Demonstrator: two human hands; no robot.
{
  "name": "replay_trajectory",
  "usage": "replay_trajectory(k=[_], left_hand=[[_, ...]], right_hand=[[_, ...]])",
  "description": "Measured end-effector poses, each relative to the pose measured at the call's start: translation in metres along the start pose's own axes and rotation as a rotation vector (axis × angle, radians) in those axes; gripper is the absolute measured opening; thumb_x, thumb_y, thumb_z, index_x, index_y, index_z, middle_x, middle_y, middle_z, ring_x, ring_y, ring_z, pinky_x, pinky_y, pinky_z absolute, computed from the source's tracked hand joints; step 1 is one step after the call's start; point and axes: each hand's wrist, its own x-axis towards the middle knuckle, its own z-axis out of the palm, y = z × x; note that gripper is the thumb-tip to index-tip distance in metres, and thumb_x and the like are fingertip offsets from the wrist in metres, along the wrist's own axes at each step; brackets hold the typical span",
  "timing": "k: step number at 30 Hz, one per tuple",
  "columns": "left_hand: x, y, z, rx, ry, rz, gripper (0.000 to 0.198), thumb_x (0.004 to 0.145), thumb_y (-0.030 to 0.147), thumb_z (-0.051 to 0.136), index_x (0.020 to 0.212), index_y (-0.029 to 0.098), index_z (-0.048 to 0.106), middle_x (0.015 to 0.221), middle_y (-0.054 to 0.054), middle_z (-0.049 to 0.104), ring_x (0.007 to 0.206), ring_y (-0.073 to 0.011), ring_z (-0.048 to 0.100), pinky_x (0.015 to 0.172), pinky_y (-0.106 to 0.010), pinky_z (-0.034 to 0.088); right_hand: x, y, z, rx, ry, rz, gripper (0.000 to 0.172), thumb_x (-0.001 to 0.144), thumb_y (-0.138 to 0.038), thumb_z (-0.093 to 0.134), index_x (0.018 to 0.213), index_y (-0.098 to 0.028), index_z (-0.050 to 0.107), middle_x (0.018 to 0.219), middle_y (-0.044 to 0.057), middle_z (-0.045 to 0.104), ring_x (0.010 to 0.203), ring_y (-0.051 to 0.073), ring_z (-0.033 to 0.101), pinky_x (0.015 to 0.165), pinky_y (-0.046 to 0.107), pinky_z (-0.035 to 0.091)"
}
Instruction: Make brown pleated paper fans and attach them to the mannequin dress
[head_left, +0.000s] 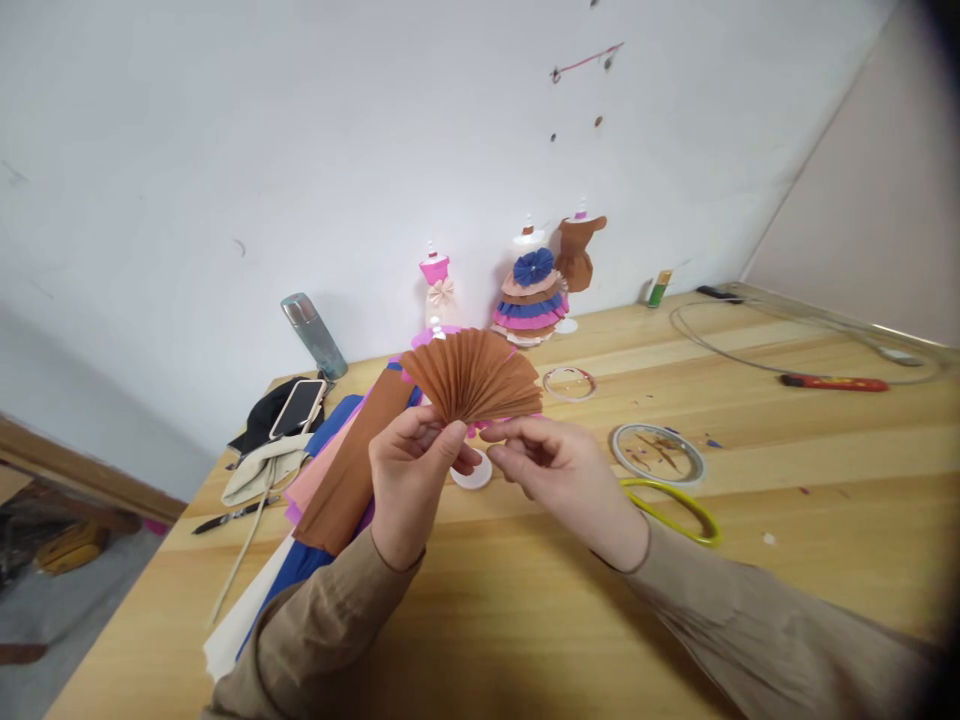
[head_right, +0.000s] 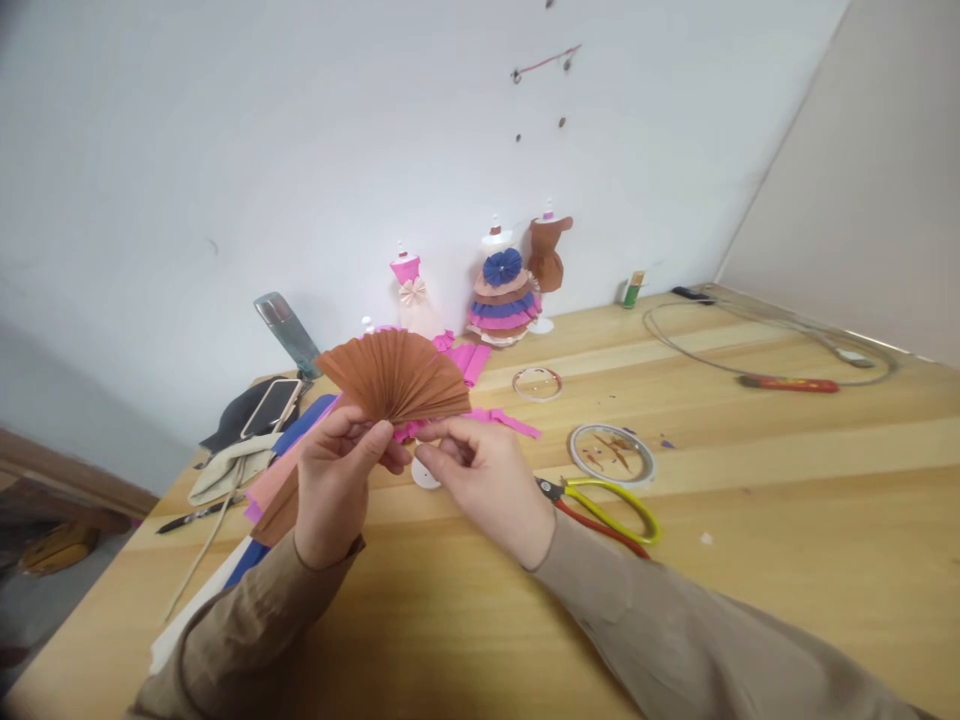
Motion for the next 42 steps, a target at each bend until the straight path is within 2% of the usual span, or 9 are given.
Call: replay_trajectory(k=[3,7,13,17,26,29,32,38,42], left_hand=[[0.000,0.002,0.002,0.056,-0.019,-0.038,0.013,0.075,0.025,0.071,0.073,0.015,0.063,0.052,0.000,0.068,0.044,-0.0095,0.061,0.045,-0.017,0.049],[0.000,0.004,0.005,0.122,-0.044,-0.078,0.015,0.073,0.025,0.072,0.070,0.014,0.063,0.050,-0.002,0.067,0.042,-0.0097,0.059,0.045,-0.018,0.049],[-0.002,0.004,0.008,0.166,-0.073,-0.120,0.019,0.068,0.026,0.074,0.065,0.014,0.060,0.051,-0.003,0.067,0.043,-0.0112,0.060,0.047,-0.021,0.051],[-0.002,0.001,0.009,0.204,-0.093,-0.130,0.017,0.067,0.026,0.075,0.069,0.013,0.064,0.050,-0.002,0.065,0.043,-0.0116,0.059,0.046,-0.022,0.051],[-0.003,-0.001,0.010,0.220,-0.097,-0.107,0.022,0.066,0.028,0.077,0.067,0.014,0.060,0.050,0.000,0.063,0.044,-0.0112,0.059,0.044,-0.020,0.048],[-0.006,0.000,0.011,0.165,-0.088,-0.108,0.031,0.065,0.031,0.079,0.085,0.013,0.065,0.060,-0.002,0.068,0.045,-0.0127,0.061,0.042,-0.022,0.049],[-0.008,0.003,0.009,0.161,-0.096,-0.076,0.034,0.073,0.035,0.074,0.098,0.013,0.068,0.063,-0.002,0.069,0.044,-0.0119,0.060,0.042,-0.022,0.049],[0.003,0.009,-0.007,0.286,0.178,0.254,0.013,0.081,0.029,0.067,0.081,0.016,0.071,0.065,0.000,0.066,0.051,-0.0080,0.056,0.051,-0.020,0.046],[0.023,0.008,-0.015,0.243,0.284,0.246,0.012,0.078,0.026,0.067,0.084,0.016,0.070,0.076,-0.001,0.070,0.061,-0.0100,0.062,0.062,-0.021,0.051]], right_hand=[[0.003,-0.002,-0.001,0.048,0.049,-0.005,0.022,0.072,-0.035,0.065,0.083,-0.016,0.067,0.049,-0.006,0.046,0.042,0.008,0.040,0.042,0.023,0.032],[0.004,-0.010,-0.005,0.136,0.063,0.021,0.021,0.068,-0.036,0.069,0.076,-0.017,0.063,0.047,-0.007,0.046,0.040,0.007,0.041,0.041,0.022,0.032],[0.006,-0.013,-0.008,0.300,0.024,0.125,0.036,0.063,-0.048,0.074,0.061,-0.018,0.056,0.046,-0.004,0.053,0.040,0.007,0.043,0.041,0.023,0.035],[0.008,-0.010,-0.007,0.341,0.065,0.153,0.037,0.058,-0.044,0.079,0.057,-0.018,0.052,0.043,-0.006,0.051,0.038,0.007,0.042,0.041,0.022,0.034],[0.012,-0.008,-0.002,0.363,0.125,0.143,0.035,0.063,-0.041,0.074,0.052,-0.019,0.048,0.040,-0.006,0.047,0.035,0.006,0.038,0.039,0.021,0.029],[0.013,-0.004,-0.003,0.417,0.160,0.128,0.036,0.064,-0.039,0.074,0.052,-0.019,0.047,0.040,-0.006,0.046,0.036,0.005,0.036,0.039,0.021,0.026],[0.013,-0.002,-0.004,0.465,0.186,0.115,0.035,0.065,-0.037,0.075,0.051,-0.018,0.048,0.041,-0.006,0.046,0.037,0.005,0.036,0.040,0.021,0.025],[0.020,-0.009,-0.006,0.487,0.198,0.142,0.038,0.063,-0.036,0.076,0.047,-0.018,0.047,0.041,-0.005,0.045,0.039,0.005,0.034,0.040,0.022,0.021],[0.031,-0.011,-0.002,0.537,0.222,0.134,0.038,0.062,-0.035,0.076,0.046,-0.018,0.046,0.040,-0.005,0.045,0.037,0.004,0.034,0.040,0.022,0.022]])
